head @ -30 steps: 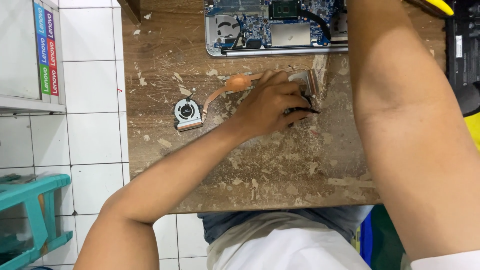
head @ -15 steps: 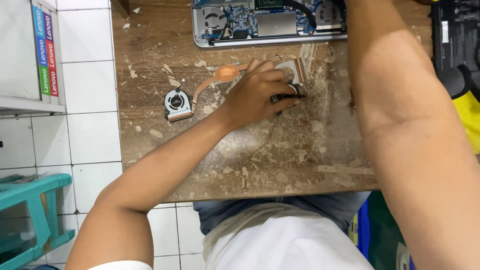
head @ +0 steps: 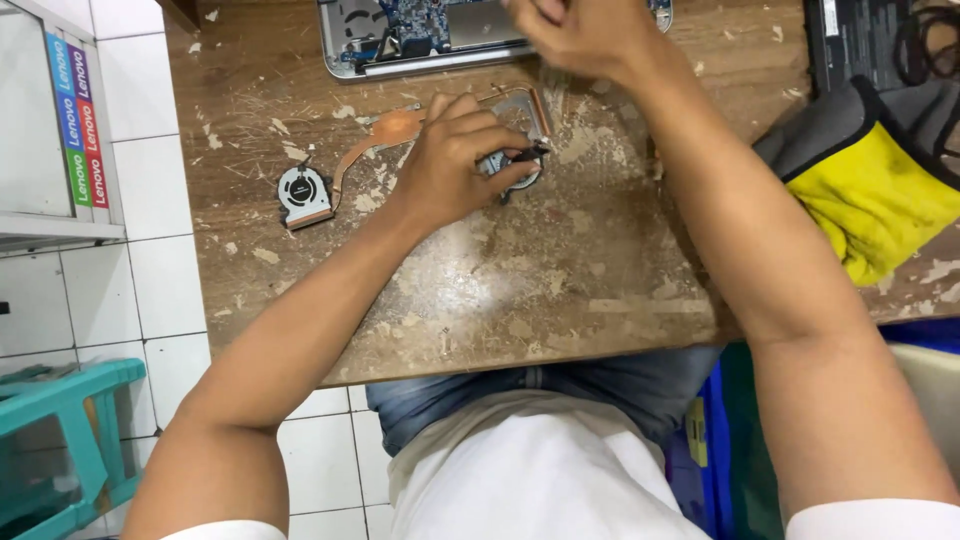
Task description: Inspecting a laptop cooling fan by spinning the blades and examining the assembly for damage or debris.
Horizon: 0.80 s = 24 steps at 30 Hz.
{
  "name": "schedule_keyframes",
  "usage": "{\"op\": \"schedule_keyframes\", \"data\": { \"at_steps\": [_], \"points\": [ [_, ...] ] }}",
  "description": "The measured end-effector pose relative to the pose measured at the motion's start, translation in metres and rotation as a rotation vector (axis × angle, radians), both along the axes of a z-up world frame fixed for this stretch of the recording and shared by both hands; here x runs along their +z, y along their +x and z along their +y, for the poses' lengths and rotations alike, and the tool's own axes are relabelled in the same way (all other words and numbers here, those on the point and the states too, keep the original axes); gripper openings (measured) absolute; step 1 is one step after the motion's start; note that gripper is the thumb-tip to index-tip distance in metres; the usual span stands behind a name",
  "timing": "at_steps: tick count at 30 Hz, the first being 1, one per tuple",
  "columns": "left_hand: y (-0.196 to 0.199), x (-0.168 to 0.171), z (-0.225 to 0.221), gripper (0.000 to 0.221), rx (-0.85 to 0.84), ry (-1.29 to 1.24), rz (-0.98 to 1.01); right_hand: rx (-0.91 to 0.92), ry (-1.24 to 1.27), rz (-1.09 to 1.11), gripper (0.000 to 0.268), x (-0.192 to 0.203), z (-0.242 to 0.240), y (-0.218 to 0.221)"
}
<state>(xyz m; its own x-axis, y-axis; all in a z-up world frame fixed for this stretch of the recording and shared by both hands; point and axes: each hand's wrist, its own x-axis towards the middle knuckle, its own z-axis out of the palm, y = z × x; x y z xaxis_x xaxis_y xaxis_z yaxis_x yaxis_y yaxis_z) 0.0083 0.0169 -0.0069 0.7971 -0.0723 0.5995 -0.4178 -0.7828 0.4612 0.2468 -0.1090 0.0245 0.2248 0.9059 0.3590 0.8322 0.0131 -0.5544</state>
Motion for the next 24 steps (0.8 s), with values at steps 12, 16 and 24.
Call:
{"op": "schedule_keyframes", "data": {
  "at_steps": [12, 16, 24],
  "points": [
    [-0.004, 0.002, -0.006, 0.039, 0.082, -0.079, 0.121, 0.286, 0.039, -0.172, 0.031, 0.005, -0.057, -0.053],
    [-0.002, 0.007, -0.004, 0.039, 0.050, -0.120, 0.115, 0.321, 0.072, -0.152, 0.023, 0.000, -0.054, -0.058],
    [-0.002, 0.018, 0.005, 0.060, -0.077, -0.208, 0.241, 0.264, 0.062, -0.110, 0.017, 0.026, -0.061, -0.067]
  ]
}}
